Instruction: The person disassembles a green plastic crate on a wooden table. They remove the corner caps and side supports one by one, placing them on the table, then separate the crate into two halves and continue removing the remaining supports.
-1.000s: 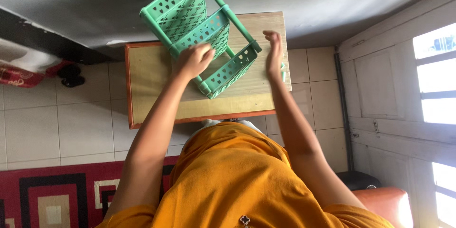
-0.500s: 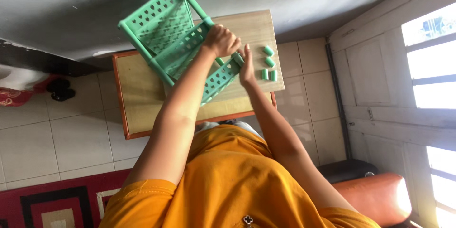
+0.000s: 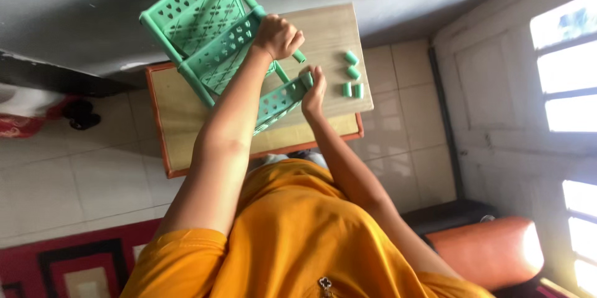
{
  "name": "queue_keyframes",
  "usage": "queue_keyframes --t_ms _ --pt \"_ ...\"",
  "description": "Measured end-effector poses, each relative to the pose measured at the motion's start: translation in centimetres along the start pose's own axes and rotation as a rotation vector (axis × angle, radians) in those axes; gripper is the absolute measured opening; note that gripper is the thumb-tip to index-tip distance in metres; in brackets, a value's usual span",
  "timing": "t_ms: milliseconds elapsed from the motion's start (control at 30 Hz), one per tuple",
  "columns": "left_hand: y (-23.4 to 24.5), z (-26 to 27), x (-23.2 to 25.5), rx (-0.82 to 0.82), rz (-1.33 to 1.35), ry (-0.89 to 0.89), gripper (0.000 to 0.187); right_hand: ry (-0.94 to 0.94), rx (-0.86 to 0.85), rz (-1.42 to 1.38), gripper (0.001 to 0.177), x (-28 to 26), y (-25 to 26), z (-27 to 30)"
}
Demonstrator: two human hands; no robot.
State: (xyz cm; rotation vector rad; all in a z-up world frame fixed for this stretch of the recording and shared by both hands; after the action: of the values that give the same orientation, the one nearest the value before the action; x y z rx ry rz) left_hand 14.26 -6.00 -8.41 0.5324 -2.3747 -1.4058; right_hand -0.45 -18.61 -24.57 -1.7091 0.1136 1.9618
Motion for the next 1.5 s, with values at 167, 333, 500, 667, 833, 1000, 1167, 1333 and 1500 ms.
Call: queue_keyframes --t_ms 167,333,500,667,833,1000,1167,1333,1500 --pt "0.0 -1.0 0.5 0.013 0.028 -0.03 0.046 -0.228 -0.125 -0.113 0.069 -5.8 -2.6 0.0" --pt "-0.6 -1.6 2.1 -0.076 0.033 -0.002 0.053 -0.202 -0.074 -0.06 0.086 -9.6 -2.8 0.4" --pt "2.6 -3.1 2.7 -0.06 0.121 -0.026 0.044 -0.197 0.039 -0.055 0.079 -9.6 -3.0 -0.4" --pt "11.2 3.3 2.8 0.089 0.191 0.121 0.034 0.433 0.233 0.35 0.056 -15.4 -1.5 2.8" --pt "13.6 13.9 5.9 -0.089 0.052 0.223 0.048 0.19 -0.479 0.653 0.021 -15.6 -8.0 10.6" --pt "11.2 16.8 6.5 0.208 0.048 0.066 0.039 0.75 -0.709 1.353 0.079 -14.9 -14.6 15.4" --pt "9.1 16.3 5.8 0.191 0.072 0.115 0.036 0.703 -0.776 1.336 0.066 -14.5 -13.3 13.8" --pt "9.4 14.9 5.1 0.25 0.044 0.077 0.034 0.753 -0.684 1.277 0.047 -13.6 -12.8 12.4" --pt "9.4 14.4 5.1 0.255 0.103 0.076 0.034 0.834 -0.663 1.225 0.045 -13.4 -12.4 12.0"
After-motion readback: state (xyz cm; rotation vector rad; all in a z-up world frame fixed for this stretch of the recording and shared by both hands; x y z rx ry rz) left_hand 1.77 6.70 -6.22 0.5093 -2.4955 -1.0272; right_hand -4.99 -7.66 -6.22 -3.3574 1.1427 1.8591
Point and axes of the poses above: each hand's wrist, its own z-axis away from the middle knuckle, its own y-axis out of the back of the hand, x = y × z, the point moved 4 cm from there along -z, towards the middle knuckle, and after that the axes turned 12 degrees about -y, right-handed, at the moved point
